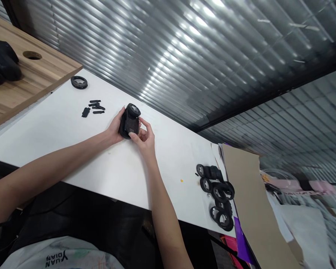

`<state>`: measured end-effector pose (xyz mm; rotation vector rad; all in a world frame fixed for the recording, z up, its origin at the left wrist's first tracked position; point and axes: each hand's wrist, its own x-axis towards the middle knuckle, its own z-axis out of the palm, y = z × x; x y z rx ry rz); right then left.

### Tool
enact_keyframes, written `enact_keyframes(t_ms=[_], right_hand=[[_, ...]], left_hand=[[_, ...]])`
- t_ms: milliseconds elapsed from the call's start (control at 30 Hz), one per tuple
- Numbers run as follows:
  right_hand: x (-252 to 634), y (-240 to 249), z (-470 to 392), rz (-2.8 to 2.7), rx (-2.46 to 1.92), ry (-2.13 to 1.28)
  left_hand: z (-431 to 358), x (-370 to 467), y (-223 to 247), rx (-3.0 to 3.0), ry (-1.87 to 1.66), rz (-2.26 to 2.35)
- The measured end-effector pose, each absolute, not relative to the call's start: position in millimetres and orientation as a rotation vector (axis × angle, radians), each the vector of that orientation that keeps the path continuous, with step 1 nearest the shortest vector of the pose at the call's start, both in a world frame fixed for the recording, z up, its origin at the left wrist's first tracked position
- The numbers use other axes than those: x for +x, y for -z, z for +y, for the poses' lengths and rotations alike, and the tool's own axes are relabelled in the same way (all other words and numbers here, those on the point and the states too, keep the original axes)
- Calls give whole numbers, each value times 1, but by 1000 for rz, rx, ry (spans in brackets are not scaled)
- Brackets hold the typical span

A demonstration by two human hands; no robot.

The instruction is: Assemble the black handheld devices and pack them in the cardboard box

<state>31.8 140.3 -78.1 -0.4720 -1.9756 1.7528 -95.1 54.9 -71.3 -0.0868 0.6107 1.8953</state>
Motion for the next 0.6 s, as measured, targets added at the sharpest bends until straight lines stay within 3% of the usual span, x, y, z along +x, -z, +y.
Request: enact_keyframes(t_ms=[600], right_hand=[[37,79,157,-2010,-528,-1650]], left_hand=[[61,-103,77,-17,-2078,646]])
